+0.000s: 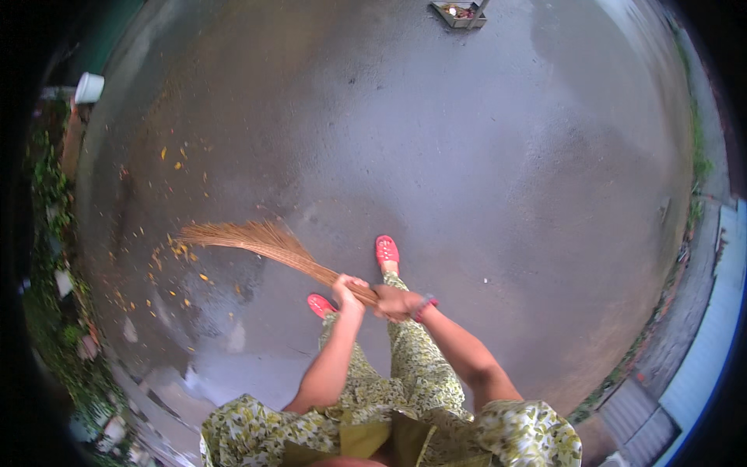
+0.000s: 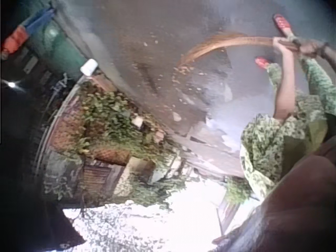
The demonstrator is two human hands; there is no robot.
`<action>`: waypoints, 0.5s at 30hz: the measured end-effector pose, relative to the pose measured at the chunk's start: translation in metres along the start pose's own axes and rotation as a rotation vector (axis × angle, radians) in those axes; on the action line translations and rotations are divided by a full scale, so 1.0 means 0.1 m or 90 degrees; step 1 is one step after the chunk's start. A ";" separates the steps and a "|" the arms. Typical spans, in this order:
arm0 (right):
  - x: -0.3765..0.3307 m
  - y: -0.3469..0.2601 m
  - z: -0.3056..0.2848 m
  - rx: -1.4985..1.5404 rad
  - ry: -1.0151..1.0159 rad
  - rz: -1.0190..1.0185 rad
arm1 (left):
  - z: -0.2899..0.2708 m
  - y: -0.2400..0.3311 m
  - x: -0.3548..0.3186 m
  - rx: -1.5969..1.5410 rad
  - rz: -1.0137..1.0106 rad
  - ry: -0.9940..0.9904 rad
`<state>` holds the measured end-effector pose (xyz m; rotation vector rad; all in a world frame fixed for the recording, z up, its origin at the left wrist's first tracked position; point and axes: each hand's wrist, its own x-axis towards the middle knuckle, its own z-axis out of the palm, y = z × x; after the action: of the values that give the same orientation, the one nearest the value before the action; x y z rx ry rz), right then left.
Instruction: The person sweeps scattered leaves and debris on a wet concrete surface using a traditional broom. They gather the debris into a pile and use a dustpan to collect it, then continue sweeping the remaining area.
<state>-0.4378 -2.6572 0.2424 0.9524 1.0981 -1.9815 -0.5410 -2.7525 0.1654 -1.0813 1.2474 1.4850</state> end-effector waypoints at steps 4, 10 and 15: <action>-0.95 1.00 0.11 0.198 0.171 -0.098 | 0.20 -1.04 -0.63 0.299 -0.060 -0.120; -1.31 1.32 -0.49 0.529 0.573 -0.096 | 1.38 -2.45 -0.46 0.563 -0.380 -0.461; -0.92 1.34 -1.84 0.629 0.614 -0.154 | 2.47 -2.97 0.26 0.668 -0.369 -0.553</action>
<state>-0.2311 -2.5322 0.1968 2.5718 0.5899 -2.3067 -0.2774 -2.4759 0.1042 -0.0107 0.7607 0.5338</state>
